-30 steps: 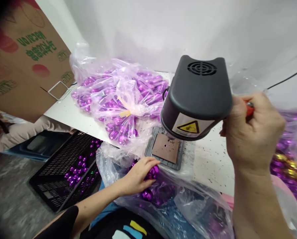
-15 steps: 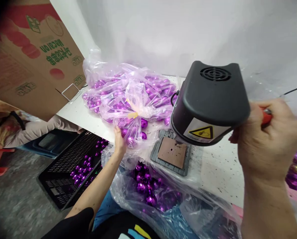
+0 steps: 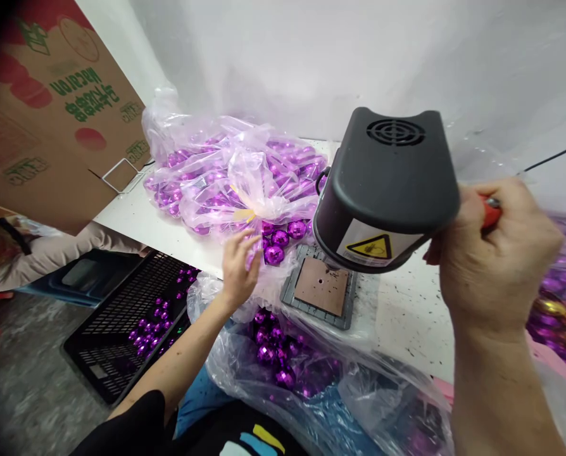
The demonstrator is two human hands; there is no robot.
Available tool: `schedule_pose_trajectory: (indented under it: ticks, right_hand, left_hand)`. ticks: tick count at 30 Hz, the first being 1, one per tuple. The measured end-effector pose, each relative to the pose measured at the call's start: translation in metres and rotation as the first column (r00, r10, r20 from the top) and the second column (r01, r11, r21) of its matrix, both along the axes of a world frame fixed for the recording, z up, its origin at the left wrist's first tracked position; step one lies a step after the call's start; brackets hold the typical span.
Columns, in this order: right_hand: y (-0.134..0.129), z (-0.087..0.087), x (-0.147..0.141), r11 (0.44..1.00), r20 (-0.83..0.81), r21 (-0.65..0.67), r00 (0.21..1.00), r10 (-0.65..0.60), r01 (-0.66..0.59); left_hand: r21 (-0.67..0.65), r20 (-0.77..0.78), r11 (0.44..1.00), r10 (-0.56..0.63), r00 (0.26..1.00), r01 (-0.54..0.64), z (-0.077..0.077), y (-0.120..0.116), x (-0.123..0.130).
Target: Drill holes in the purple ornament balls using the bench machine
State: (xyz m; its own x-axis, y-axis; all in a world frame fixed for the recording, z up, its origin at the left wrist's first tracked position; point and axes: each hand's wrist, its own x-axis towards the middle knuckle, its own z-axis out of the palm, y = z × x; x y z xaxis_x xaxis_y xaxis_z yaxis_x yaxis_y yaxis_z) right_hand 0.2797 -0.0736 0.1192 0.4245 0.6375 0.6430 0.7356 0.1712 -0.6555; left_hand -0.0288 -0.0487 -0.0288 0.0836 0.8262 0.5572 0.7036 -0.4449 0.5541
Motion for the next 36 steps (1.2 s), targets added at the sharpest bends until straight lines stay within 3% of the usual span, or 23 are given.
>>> schedule_pose_trajectory:
  ticks: [2,5,7,9,11,12,14,16,18,20,24,27,30,32,34,36]
  right_hand:
    - [0.000,0.003,-0.002,1.000,-0.058,-0.026,0.998,-0.009,0.008]
    - [-0.002,0.007,-0.005,0.999,-0.081,-0.039,0.997,0.018,-0.021]
    - [-0.004,0.009,-0.006,0.997,-0.085,-0.033,0.994,0.068,-0.071]
    - [-0.005,0.008,-0.006,0.995,-0.099,-0.028,0.991,0.093,-0.096]
    - [-0.005,0.007,-0.006,0.995,-0.107,-0.025,0.990,0.091,-0.094]
    - [-0.005,0.006,-0.005,0.995,-0.109,-0.020,0.990,0.092,-0.094]
    - [-0.004,0.005,-0.005,0.996,-0.102,-0.005,0.990,0.094,-0.095]
    - [-0.003,0.005,-0.005,0.996,-0.098,0.005,0.991,0.092,-0.092]
    - [-0.003,0.005,-0.005,0.996,-0.102,0.005,0.991,0.092,-0.092]
    - [-0.003,0.007,-0.006,0.996,-0.110,0.002,0.989,0.094,-0.095]
    - [-0.004,0.008,-0.008,0.994,-0.121,0.002,0.987,0.107,-0.108]
    - [-0.004,0.009,-0.008,0.992,-0.140,-0.004,0.982,0.122,-0.124]
    - [-0.004,0.009,-0.007,0.989,-0.153,0.003,0.977,0.146,-0.147]
    - [-0.004,0.010,-0.008,0.987,-0.151,0.008,0.976,0.160,-0.161]
    - [-0.004,0.010,-0.008,0.986,-0.143,0.013,0.976,0.165,-0.165]
    - [-0.004,0.010,-0.009,0.985,-0.138,0.023,0.975,0.172,-0.170]
  left_hand:
    - [-0.126,-0.231,0.981,-0.175,0.957,0.149,-0.002,0.011,0.011]
    - [-0.292,-0.421,0.950,-0.231,0.877,0.110,-0.009,0.026,0.017]
    - [-0.339,-0.407,0.936,-0.234,0.883,0.092,-0.010,0.031,0.014]
    - [-0.375,-0.243,0.920,-0.218,0.945,0.116,-0.007,0.032,0.009]
    - [-0.432,0.063,0.881,-0.181,0.982,0.190,0.000,0.030,0.004]
    - [-0.465,0.249,0.847,-0.153,0.956,0.257,0.003,0.028,0.002]
    - [-0.493,0.602,0.749,-0.074,0.795,0.443,0.009,0.023,0.000]
    - [-0.451,0.825,0.629,0.024,0.564,0.633,0.014,0.017,0.001]
    - [-0.381,0.916,0.530,0.105,0.388,0.757,0.018,0.012,0.005]
    - [-0.342,0.940,0.436,0.161,0.302,0.833,0.022,0.007,0.011]
    - [-0.313,0.932,0.227,0.263,0.251,0.922,0.022,0.000,0.022]
    - [-0.296,0.911,0.137,0.338,0.236,0.945,0.015,-0.006,0.029]
    - [-0.318,0.903,0.110,0.338,0.266,0.942,0.008,-0.013,0.034]
    - [-0.369,0.902,0.115,0.281,0.326,0.922,0.005,-0.016,0.037]
    - [-0.453,0.888,0.177,0.175,0.425,0.874,0.003,-0.017,0.040]
    - [-0.511,0.849,0.305,0.036,0.527,0.803,0.001,-0.017,0.046]
